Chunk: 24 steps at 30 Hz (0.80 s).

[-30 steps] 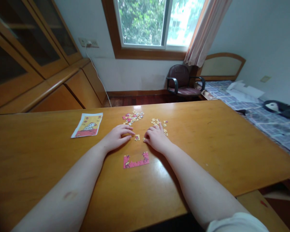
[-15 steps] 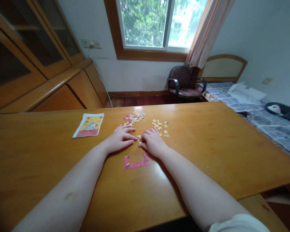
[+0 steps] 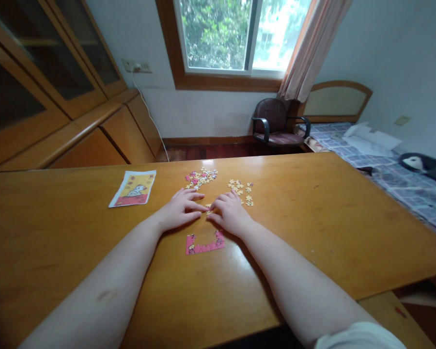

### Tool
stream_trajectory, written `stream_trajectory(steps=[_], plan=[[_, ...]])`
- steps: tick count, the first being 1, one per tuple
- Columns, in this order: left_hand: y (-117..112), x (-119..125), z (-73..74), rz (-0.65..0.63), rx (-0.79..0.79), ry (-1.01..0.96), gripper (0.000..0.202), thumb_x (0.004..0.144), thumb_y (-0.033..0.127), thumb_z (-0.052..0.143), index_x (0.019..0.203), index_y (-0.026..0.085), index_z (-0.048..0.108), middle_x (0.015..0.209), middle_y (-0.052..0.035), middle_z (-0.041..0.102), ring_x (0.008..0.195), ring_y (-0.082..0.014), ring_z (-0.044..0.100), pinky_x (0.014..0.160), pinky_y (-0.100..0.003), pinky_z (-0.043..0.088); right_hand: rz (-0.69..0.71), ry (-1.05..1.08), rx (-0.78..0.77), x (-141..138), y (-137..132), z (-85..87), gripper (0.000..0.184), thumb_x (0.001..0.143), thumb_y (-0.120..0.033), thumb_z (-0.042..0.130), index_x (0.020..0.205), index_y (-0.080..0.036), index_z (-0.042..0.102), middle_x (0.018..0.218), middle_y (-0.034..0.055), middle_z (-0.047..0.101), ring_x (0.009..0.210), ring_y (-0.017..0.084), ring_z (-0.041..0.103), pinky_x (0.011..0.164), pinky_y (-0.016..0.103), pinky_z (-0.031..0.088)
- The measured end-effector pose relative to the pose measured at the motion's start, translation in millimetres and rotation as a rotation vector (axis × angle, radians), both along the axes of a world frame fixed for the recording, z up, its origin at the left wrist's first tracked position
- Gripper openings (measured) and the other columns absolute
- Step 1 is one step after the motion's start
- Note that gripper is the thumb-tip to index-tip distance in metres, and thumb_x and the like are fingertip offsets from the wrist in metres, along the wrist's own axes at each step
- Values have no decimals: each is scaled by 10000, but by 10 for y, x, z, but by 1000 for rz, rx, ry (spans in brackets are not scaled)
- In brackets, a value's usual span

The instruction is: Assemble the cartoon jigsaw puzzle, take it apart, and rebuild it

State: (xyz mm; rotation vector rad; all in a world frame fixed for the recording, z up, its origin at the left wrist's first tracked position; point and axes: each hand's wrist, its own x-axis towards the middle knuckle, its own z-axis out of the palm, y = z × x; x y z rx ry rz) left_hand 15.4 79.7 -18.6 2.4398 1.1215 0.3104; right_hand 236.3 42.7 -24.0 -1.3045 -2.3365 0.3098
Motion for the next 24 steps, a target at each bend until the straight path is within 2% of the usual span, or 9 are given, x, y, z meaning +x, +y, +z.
stream_trajectory(steps=[4,8,14,24], plan=[[-8,11,12,-2,12,-11,254,838,404,576,1047,393,720,1344,-19,558,1345,-310,345,1133,-603,126,49,-8,7,8,-27,42,92,839,-319,655,848,-241,703,903,34,658,956,207,536,1069,477,244],[-19,22,22,8,14,-12,249,839,407,574,1037,393,724,1335,-21,565,1339,-311,354,1133,-605,129,49,-20,-4,10,-33,62,80,840,-288,653,819,-245,717,878,28,659,928,200,540,1063,473,249],[-15,8,2,3,16,-34,251,838,406,576,1039,379,725,1340,-23,561,1339,-306,357,1138,-600,130,45,-19,-25,17,-21,48,171,821,-394,678,836,-225,700,894,38,666,939,201,548,1046,464,265],[-13,10,1,10,13,-22,265,838,409,575,1059,378,716,1356,-21,545,1334,-306,361,1138,-601,133,11,-37,-28,10,-16,26,133,827,-371,676,859,-250,721,893,35,665,946,212,529,1059,487,242]])
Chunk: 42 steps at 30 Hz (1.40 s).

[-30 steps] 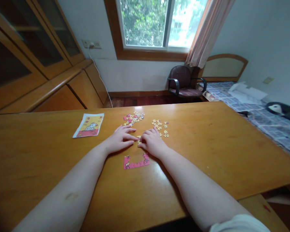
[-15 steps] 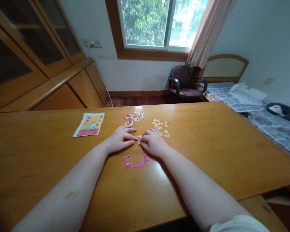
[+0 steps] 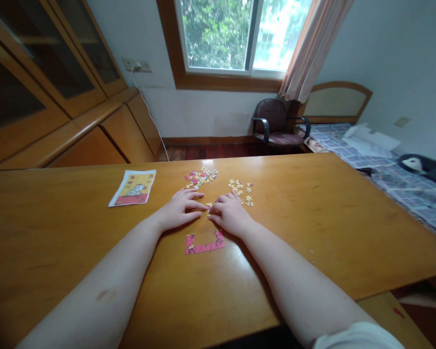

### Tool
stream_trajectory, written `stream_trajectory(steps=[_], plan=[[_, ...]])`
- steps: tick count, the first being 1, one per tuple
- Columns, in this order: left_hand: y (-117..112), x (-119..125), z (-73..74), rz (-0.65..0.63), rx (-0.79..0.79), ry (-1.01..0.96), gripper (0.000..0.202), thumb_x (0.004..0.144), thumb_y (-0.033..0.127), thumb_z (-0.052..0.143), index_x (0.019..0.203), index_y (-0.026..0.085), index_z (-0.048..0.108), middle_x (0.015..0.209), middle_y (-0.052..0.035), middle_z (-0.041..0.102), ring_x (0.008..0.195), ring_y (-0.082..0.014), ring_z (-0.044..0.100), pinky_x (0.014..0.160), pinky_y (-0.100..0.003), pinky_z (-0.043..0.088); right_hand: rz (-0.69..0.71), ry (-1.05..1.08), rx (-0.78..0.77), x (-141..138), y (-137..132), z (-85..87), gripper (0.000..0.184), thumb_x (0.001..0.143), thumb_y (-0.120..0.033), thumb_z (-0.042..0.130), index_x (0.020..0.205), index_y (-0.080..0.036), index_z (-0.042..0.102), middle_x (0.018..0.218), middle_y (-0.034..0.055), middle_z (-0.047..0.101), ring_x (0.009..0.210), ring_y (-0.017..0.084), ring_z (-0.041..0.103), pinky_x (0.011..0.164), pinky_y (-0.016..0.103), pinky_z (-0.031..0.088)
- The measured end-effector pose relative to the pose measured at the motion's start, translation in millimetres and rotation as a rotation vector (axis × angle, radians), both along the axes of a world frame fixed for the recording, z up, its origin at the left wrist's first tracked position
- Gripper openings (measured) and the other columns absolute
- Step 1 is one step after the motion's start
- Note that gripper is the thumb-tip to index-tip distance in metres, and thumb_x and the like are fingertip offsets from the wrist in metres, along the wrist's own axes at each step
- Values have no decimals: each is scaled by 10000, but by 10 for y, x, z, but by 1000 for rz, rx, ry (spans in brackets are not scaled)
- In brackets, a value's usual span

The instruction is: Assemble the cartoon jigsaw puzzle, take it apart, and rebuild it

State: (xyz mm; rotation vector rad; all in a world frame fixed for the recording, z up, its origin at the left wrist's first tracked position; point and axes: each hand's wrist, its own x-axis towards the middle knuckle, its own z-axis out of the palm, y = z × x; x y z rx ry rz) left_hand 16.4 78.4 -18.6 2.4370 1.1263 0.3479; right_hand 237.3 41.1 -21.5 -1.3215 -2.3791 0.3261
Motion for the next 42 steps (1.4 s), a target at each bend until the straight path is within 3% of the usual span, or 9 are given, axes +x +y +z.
stream_trajectory(steps=[7,9,13,17,22,36,42], plan=[[-9,10,21,12,2,9,275,837,403,571,1073,382,710,1364,-28,531,1328,-297,371,1137,-588,147,-53,-34,45,24,2,35,148,848,-382,637,863,-262,723,906,30,677,940,212,544,1043,448,266],[-8,13,36,17,2,-2,278,840,384,566,1080,376,708,1357,-34,537,1321,-290,383,1136,-580,161,-200,-64,82,120,43,64,182,876,-367,583,874,-251,723,927,51,687,940,228,546,982,424,317],[-1,14,57,14,-13,2,269,844,350,561,1061,356,720,1352,-50,542,1318,-286,391,1134,-568,178,-627,-154,91,431,158,156,233,895,-284,498,930,-228,721,985,88,703,949,266,564,868,413,358],[-1,13,52,8,-7,-7,236,847,344,563,1002,343,741,1350,-37,546,1315,-291,392,1134,-580,175,-794,-261,-30,655,221,237,293,893,-254,440,996,-228,713,1050,91,701,971,277,590,799,378,386],[-5,17,48,20,-20,10,228,844,333,571,989,333,747,1351,-40,545,1319,-290,386,1144,-568,165,-758,-402,-228,666,188,295,266,852,-251,475,959,-240,718,1017,81,707,958,244,620,796,328,410],[12,6,20,53,26,-11,268,860,338,535,1044,323,728,1329,-53,552,1287,-267,428,1133,-543,232,-636,-435,-413,688,128,283,142,749,-274,621,851,-231,710,922,69,710,829,224,643,655,279,414],[13,2,3,45,27,-12,266,860,334,536,1047,328,726,1328,-53,551,1282,-266,431,1130,-544,238,-534,-477,-534,665,92,301,133,758,-253,611,742,-177,719,752,83,693,653,183,621,561,257,372]])
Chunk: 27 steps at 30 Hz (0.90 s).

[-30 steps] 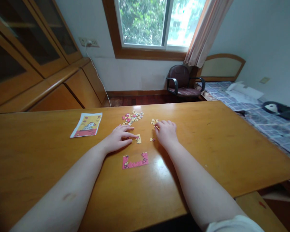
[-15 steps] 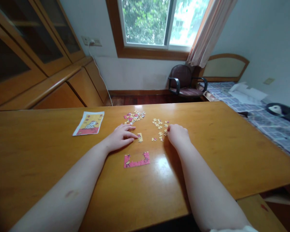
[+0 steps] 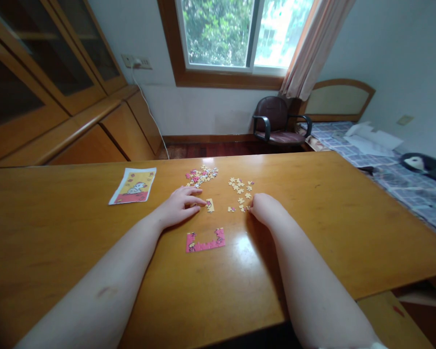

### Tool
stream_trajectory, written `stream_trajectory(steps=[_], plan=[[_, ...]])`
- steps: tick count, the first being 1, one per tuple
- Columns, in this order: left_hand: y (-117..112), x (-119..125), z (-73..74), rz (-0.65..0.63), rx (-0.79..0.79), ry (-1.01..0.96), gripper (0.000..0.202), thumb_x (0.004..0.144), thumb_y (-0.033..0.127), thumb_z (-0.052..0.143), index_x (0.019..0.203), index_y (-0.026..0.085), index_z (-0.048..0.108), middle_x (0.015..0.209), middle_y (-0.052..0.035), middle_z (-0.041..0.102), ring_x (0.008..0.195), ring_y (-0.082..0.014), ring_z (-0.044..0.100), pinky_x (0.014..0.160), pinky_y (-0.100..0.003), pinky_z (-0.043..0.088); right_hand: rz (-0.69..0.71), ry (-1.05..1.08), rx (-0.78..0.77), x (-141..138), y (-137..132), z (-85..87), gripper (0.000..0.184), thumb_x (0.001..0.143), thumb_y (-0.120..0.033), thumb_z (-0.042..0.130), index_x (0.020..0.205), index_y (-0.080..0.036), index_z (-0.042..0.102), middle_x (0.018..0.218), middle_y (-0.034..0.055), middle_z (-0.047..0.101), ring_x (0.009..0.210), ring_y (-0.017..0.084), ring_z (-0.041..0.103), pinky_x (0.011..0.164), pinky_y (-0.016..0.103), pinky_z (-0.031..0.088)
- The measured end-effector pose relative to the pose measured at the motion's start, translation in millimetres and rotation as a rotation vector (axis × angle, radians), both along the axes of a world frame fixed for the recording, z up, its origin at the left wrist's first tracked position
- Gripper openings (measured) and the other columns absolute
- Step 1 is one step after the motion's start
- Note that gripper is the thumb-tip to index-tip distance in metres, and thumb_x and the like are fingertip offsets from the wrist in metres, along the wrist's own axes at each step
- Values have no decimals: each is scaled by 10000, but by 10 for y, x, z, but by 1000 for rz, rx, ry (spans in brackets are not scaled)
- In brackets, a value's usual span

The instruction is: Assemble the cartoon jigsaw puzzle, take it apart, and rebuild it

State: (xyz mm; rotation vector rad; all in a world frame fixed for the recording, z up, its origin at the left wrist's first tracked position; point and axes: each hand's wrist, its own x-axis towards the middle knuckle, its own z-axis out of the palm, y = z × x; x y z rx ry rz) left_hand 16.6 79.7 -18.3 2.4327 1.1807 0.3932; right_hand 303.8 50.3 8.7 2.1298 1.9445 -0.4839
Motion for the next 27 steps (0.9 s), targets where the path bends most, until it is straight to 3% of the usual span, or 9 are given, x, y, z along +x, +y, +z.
stream_trajectory(steps=[5,12,19,27], plan=[[-6,-1,17,-11,-15,15,262,862,338,536,1040,339,728,1333,-49,545,1287,-272,420,1130,-551,231,66,8,-82,-50,-88,94,142,755,-246,603,705,-175,715,669,61,664,594,170,581,525,257,331],[-3,-1,13,-5,-27,26,266,864,341,533,1047,345,726,1328,-56,550,1286,-276,424,1129,-562,216,120,135,-150,-128,-159,159,119,688,-226,665,789,-194,722,726,27,688,603,152,572,525,243,343],[2,0,8,-4,-16,29,267,868,348,525,1044,353,726,1326,-50,549,1287,-272,423,1134,-564,201,216,250,-39,-301,-173,75,86,708,-194,652,782,-201,696,777,11,696,666,143,585,560,225,357],[-15,17,35,-1,-8,30,263,863,329,532,1033,347,731,1318,-40,559,1276,-277,427,1130,-558,220,304,305,158,-515,-204,-33,65,793,-188,631,841,-200,674,898,40,672,834,166,599,712,233,402]])
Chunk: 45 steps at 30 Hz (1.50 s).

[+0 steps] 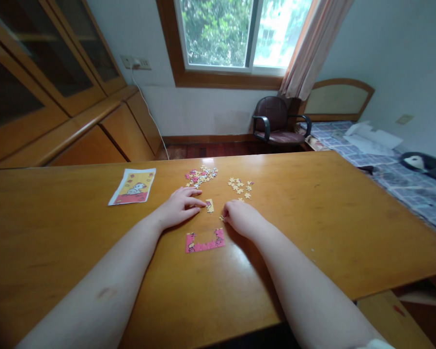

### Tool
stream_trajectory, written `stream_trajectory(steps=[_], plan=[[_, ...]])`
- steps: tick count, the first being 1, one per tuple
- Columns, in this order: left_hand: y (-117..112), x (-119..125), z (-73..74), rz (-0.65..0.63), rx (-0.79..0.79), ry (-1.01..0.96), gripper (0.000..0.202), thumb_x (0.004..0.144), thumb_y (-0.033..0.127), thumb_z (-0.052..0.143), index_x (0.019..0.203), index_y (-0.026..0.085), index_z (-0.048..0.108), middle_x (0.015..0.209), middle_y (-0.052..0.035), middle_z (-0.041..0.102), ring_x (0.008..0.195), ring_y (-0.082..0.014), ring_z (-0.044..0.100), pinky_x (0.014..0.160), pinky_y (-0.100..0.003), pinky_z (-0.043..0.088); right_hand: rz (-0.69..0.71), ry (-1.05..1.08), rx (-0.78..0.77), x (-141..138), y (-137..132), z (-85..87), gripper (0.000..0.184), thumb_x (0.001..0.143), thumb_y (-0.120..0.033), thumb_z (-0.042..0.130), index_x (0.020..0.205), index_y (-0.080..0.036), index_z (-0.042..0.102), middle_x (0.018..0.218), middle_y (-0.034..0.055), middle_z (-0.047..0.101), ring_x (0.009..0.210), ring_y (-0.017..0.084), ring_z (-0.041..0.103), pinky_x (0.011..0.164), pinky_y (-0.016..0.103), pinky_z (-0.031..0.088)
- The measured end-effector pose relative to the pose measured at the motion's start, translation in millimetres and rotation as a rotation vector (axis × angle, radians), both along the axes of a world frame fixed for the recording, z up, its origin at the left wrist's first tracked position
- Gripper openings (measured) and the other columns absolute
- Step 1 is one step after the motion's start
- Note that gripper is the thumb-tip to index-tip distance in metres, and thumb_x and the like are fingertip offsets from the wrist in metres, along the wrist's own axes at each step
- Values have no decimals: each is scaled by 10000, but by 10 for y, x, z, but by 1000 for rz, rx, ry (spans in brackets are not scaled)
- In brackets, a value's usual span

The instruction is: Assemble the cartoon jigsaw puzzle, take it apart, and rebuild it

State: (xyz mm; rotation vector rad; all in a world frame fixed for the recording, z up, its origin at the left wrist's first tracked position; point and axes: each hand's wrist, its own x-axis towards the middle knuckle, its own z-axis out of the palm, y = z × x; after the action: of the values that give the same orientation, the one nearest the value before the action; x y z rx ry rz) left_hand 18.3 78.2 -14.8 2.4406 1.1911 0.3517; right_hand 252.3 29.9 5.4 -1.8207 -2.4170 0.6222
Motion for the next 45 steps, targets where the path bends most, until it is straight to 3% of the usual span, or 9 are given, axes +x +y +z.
stream_trajectory(steps=[14,29,37,45], plan=[[16,-9,-58,-15,31,-24,254,860,339,546,1035,351,729,1308,-36,561,1266,-268,434,1129,-535,241,154,27,159,-230,40,-231,118,901,-237,558,981,-172,616,990,59,627,899,169,595,792,257,410],[11,-10,-46,-9,15,-17,257,856,341,547,1037,362,728,1311,-30,561,1267,-267,429,1130,-536,242,123,47,179,-245,-17,-141,173,926,-280,518,969,-221,675,964,44,638,867,155,615,750,242,420],[8,2,-35,-5,15,-13,254,855,335,551,1033,353,731,1315,-35,561,1267,-271,432,1126,-538,250,206,3,199,-233,-50,-37,260,944,-295,464,977,-204,706,945,71,643,837,153,611,775,245,426],[13,-12,-48,-11,3,-38,256,853,355,560,1046,352,727,1346,-34,533,1283,-287,415,1127,-544,253,234,32,228,-242,-57,-75,263,941,-293,466,955,-193,709,922,74,652,843,159,604,769,254,428]])
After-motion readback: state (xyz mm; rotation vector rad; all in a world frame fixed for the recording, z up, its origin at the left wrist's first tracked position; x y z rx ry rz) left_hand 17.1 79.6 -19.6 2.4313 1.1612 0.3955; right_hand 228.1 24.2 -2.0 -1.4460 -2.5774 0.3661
